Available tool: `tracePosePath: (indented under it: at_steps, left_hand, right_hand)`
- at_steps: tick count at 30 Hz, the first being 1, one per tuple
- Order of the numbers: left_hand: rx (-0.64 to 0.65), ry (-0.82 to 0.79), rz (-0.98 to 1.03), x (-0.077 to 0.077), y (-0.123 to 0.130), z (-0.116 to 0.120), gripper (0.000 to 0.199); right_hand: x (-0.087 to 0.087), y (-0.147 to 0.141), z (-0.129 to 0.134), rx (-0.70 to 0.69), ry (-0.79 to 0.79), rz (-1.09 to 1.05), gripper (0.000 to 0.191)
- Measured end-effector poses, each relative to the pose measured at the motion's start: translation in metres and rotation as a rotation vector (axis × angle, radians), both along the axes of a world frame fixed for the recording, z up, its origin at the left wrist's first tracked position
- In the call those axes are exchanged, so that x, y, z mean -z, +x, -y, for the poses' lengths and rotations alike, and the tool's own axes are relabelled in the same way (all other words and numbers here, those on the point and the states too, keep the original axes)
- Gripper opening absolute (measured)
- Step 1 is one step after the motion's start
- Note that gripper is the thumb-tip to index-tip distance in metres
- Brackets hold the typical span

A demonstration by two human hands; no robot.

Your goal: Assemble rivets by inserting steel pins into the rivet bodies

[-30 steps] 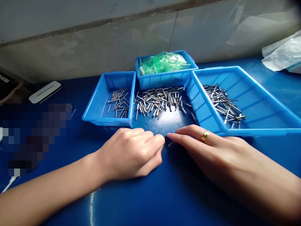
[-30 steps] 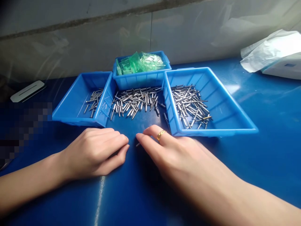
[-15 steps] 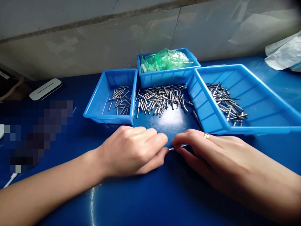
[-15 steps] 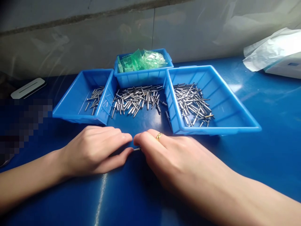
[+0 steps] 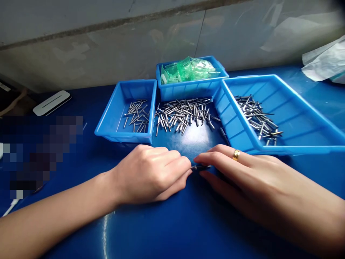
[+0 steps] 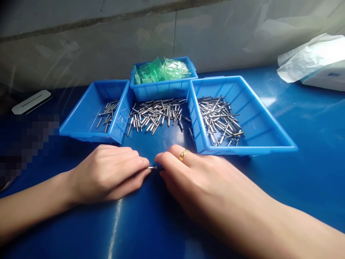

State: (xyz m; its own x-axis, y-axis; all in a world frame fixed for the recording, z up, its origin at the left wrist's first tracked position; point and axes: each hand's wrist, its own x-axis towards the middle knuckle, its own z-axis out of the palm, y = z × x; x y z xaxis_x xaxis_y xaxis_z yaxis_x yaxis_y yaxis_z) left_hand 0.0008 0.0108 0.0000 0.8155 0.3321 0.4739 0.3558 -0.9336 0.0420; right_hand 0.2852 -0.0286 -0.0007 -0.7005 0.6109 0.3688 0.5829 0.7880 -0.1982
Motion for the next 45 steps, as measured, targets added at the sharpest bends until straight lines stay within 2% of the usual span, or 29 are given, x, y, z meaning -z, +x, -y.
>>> tracePosePath:
  at_steps: [7,10,15,23,29,32,37,41,45]
  left_hand:
    - [-0.019,-0.005,0.04,0.002,-0.001,0.001,0.037]
    - [-0.019,-0.015,0.047,0.002,-0.001,0.001,0.035]
    - [-0.006,-0.044,0.058,0.001,0.0,0.0,0.041]
    - [0.01,-0.062,0.046,0.001,-0.004,0.0,0.034]
    - [0.029,-0.054,0.039,-0.001,-0.003,0.0,0.043]
    - [0.029,-0.065,0.043,-0.001,-0.002,0.0,0.047]
    - [0.032,-0.081,0.05,-0.001,-0.003,-0.001,0.049]
    - [0.035,-0.095,0.075,-0.003,-0.004,0.0,0.041]
    - [0.039,-0.102,0.095,-0.006,-0.006,0.002,0.024]
  right_hand:
    - [0.01,0.013,0.007,0.096,-0.007,0.013,0.032]
    - [0.014,0.017,0.011,0.088,0.012,0.008,0.032]
    - [0.014,0.017,0.011,0.079,0.052,0.007,0.044]
    - [0.019,0.018,0.014,0.085,0.038,-0.03,0.039]
    - [0.016,0.015,0.015,0.077,-0.008,-0.078,0.038]
    - [0.017,0.015,0.014,0.126,-0.034,-0.089,0.038]
    - [0.024,0.017,0.018,0.194,-0.083,0.015,0.033]
    - [0.026,0.019,0.019,0.152,-0.085,0.018,0.034]
    - [0.024,0.019,0.018,0.11,-0.101,-0.025,0.022]
